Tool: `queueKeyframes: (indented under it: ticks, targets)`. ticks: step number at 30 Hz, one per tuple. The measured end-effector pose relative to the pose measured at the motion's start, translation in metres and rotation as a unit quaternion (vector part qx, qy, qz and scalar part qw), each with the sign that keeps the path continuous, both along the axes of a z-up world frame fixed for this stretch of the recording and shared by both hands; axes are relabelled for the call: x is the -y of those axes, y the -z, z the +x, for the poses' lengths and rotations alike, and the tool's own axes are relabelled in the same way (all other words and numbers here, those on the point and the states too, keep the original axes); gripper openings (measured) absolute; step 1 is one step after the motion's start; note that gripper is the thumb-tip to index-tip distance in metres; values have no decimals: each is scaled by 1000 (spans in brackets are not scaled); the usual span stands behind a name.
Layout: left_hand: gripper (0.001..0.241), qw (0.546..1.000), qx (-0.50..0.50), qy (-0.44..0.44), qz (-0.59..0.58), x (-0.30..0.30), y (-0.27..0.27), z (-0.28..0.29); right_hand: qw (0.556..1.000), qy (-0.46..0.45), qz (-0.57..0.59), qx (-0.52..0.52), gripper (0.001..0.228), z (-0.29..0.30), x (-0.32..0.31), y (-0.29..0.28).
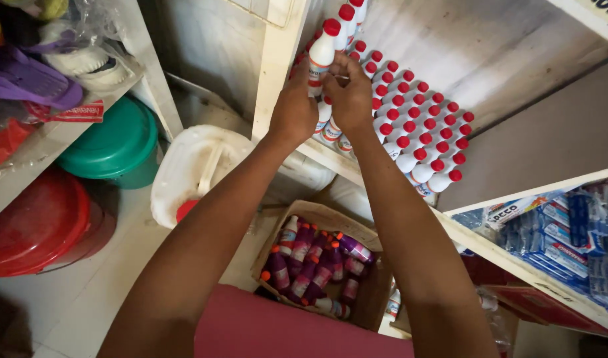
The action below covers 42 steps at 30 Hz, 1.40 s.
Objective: Stocking bottles of bleach from a cardboard box onto a low retail shelf.
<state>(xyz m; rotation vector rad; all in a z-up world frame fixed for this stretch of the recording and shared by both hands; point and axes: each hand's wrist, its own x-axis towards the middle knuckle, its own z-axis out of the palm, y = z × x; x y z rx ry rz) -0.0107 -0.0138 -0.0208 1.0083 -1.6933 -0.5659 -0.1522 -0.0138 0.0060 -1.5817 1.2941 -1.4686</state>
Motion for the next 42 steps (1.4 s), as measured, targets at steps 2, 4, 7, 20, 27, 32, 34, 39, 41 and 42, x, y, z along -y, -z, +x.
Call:
queueKeyframes:
  ticks: [2, 4, 7, 20, 27, 32, 34, 39, 41, 42]
  targets:
    - [77, 1000, 1, 7, 25, -7, -15, 2, 1000, 5, -5, -6, 38, -1, 2, 2]
    - [78, 999, 1, 15, 50, -12, -24, 3, 1000, 11, -11, -14, 38, -3, 2, 3]
    - [78, 993, 3, 34, 115, -13, -23, 1, 1000, 5, -26, -3, 37, -3, -1, 1]
    - [72, 1000, -10, -7, -19, -34, -8, 11, 991, 101, -68, -53, 29, -4, -47, -13]
    - [52, 978, -93, -33, 181, -141, 47, -11, 961, 162, 181, -133, 35, 2, -204, 7]
    - [40, 949, -55, 46, 307, -270, 197, -10, 983, 30, 167, -76, 27, -41, -343, 208]
    - [37, 958, 32, 35, 283, -317, 258, 0, 974, 71, 153, -152, 26, -40, -390, 255]
    - [39, 793, 431, 264, 339, -338, 278, -9, 841, -122, 289, -441, 38, -48, -411, 264]
    - [36, 793, 442, 278, 315, -345, 284, -10, 876, -112, 271, -384, 36, -48, -421, 264]
    - [33, 792, 451, 291, 293, -343, 288, -8, 905, -105, 253, -326, 34, -46, -422, 264]
